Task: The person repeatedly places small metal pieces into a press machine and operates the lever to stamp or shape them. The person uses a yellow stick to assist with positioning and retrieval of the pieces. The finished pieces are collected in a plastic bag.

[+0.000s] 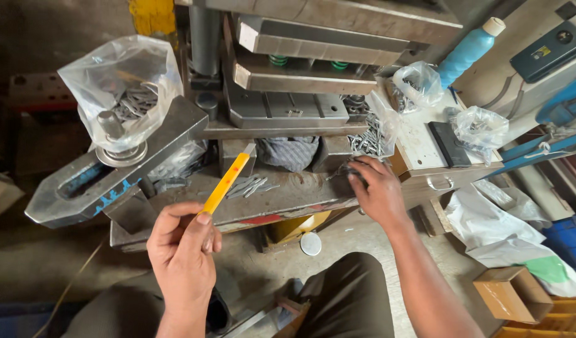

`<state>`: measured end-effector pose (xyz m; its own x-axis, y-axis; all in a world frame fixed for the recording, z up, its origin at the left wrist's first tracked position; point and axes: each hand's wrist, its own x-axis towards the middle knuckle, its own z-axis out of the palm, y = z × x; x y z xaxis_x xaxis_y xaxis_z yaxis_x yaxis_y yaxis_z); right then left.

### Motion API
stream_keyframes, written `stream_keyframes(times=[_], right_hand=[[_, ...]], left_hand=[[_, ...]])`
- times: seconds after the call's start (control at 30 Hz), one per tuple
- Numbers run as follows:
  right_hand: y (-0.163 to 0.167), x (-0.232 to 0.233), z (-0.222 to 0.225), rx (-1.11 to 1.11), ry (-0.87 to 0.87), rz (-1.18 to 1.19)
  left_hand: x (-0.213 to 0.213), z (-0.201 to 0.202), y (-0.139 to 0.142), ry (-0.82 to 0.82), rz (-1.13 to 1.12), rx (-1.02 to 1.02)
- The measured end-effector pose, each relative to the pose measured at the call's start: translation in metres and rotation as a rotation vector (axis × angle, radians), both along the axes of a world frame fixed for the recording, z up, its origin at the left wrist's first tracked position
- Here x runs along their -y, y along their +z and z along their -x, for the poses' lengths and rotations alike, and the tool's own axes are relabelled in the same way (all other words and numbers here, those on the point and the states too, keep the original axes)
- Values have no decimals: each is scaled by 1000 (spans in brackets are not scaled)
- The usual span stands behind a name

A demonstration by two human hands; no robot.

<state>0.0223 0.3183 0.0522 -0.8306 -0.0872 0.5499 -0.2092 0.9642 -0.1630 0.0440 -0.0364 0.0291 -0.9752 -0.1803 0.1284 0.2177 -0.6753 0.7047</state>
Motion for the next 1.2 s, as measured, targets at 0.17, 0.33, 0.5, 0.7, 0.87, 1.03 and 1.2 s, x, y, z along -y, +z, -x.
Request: stream_keyframes(times=[0.17,0.33,0.5,0.7,0.87,1.03,1.2], right_hand=[[-2,9,8,73,-51,-192],[-6,9,3,53,-21,-86],[-9,2,-3,47,48,15],[-15,-10,5,31,-3,-116],[-20,-16,6,155,-15,-11],[-20,-18,11,22,60,-41],[-18,-18,11,52,66,-134]], left_hand=[[3,-3,0,18,24,-33],[2,-3,-1,0,11,-43],[1,-3,-2,-1,1,-43],[0,-4,-4,-13,-4,-40],[-4,-2,-5,-2,12,-35],[-5,-2,-5,-21,-5,-19],[-4,-2,-5,-15,-12,-31]])
